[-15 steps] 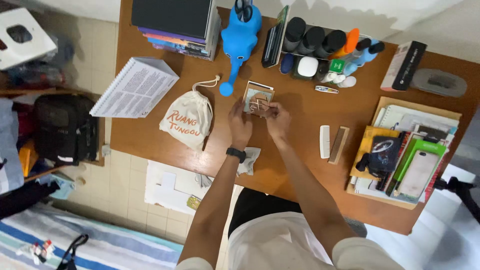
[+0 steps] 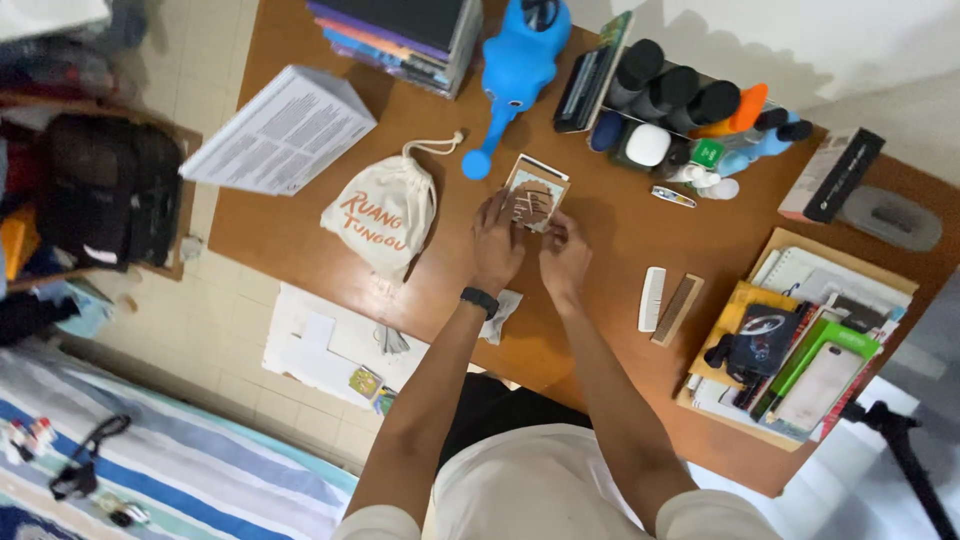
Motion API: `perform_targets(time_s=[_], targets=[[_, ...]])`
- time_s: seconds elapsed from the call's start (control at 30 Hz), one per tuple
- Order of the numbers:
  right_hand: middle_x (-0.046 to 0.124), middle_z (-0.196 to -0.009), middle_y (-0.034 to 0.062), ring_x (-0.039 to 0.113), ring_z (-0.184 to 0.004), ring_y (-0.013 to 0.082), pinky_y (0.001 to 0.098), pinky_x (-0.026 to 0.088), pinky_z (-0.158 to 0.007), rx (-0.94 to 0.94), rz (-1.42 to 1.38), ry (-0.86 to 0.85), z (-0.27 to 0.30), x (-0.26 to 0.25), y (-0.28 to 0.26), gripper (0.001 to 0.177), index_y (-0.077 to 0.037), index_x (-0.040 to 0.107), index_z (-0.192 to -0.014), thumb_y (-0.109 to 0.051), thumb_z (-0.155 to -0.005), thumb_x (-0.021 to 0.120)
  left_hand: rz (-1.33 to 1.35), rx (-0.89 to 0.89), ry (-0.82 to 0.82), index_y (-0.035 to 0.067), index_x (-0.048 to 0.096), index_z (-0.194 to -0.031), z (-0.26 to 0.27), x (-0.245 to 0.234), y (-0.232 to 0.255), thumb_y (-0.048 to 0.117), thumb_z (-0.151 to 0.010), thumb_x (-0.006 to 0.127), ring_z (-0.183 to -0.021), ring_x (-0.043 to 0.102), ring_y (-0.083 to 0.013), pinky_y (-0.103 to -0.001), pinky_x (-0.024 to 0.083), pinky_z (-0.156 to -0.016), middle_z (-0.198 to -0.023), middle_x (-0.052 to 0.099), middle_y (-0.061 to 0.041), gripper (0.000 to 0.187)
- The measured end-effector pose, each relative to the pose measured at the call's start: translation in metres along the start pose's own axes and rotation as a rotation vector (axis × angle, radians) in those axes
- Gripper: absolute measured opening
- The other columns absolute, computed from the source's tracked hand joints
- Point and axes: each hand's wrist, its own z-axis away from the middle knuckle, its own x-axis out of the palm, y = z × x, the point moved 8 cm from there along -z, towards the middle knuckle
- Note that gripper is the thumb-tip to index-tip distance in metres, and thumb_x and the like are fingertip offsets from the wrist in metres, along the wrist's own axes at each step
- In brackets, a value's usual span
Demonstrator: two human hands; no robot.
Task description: The person repeatedly picks up small rectangular cards from a white board, wipes each card with a cloth, and places them on a wooden desk. The person handles multiple cards one at a time, wiping both sides before setting them down.
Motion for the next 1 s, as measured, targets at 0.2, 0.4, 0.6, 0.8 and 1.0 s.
perform_targets(time_s=[0.2,0.4,0.6,0.8,1.0], targets=[[0.074,-0.106,0.0176,0.072,-0.100,0.0352,0.0416,0.060,-0.087,-0.070,0.062,-0.173,0.040,-0.007,-0.014,0.025,-0.012,0.070,-0.117,-0.011,-0.093,0.064,0.295,-0.043,0.165,0.012,0.062,-0.140,0.050,-0.041,-0.019,0.015,-0.102,0.057,-0.136,0.051,-0.0355,-0.048,0.047,-0.109,-0.137,0.058,-0.012,0.039],[0.074,-0.098,0.0138,0.072,-0.089,0.0285,0.0391,0.059,-0.079,-0.370,0.049,-0.548,0.137,0.041,-0.048,0.020,-0.012,0.074,-0.112,-0.008,-0.096,0.063,0.517,-0.279,0.284,0.016,0.068,-0.128,0.182,-0.111,-0.076,0.016,-0.102,0.058,-0.123,0.062,-0.0369,-0.045,0.051,-0.104,-0.120,0.067,-0.009,0.028],[0.075,-0.093,0.0094,0.074,-0.086,0.0281,0.0329,0.060,-0.070,-0.602,0.163,-0.931,0.276,0.124,-0.058,0.020,-0.012,0.076,-0.108,-0.007,-0.090,0.070,0.534,-0.565,0.405,0.018,0.073,-0.119,0.332,-0.080,-0.204,0.011,-0.097,0.062,-0.108,0.070,-0.0288,-0.040,0.056,-0.094,-0.110,0.072,-0.004,0.026],[0.075,-0.089,0.0051,0.075,-0.075,0.0252,0.0360,0.059,-0.065,-0.757,0.433,-1.173,0.391,0.214,0.014,0.015,-0.018,0.075,-0.105,-0.019,-0.092,0.069,0.685,-0.864,0.477,0.014,0.073,-0.120,0.439,-0.072,-0.299,0.012,-0.096,0.061,-0.110,0.067,-0.0398,-0.049,0.052,-0.098,-0.110,0.072,-0.016,0.027],[0.073,-0.089,0.0073,0.075,-0.077,0.0290,0.0386,0.060,-0.068,-0.736,0.730,-1.319,0.451,0.312,0.106,0.019,-0.016,0.072,-0.110,-0.018,-0.092,0.065,0.724,-1.044,0.575,0.009,0.071,-0.124,0.510,-0.056,-0.410,0.011,-0.095,0.056,-0.115,0.066,-0.0402,-0.050,0.051,-0.101,-0.116,0.073,-0.019,0.033]])
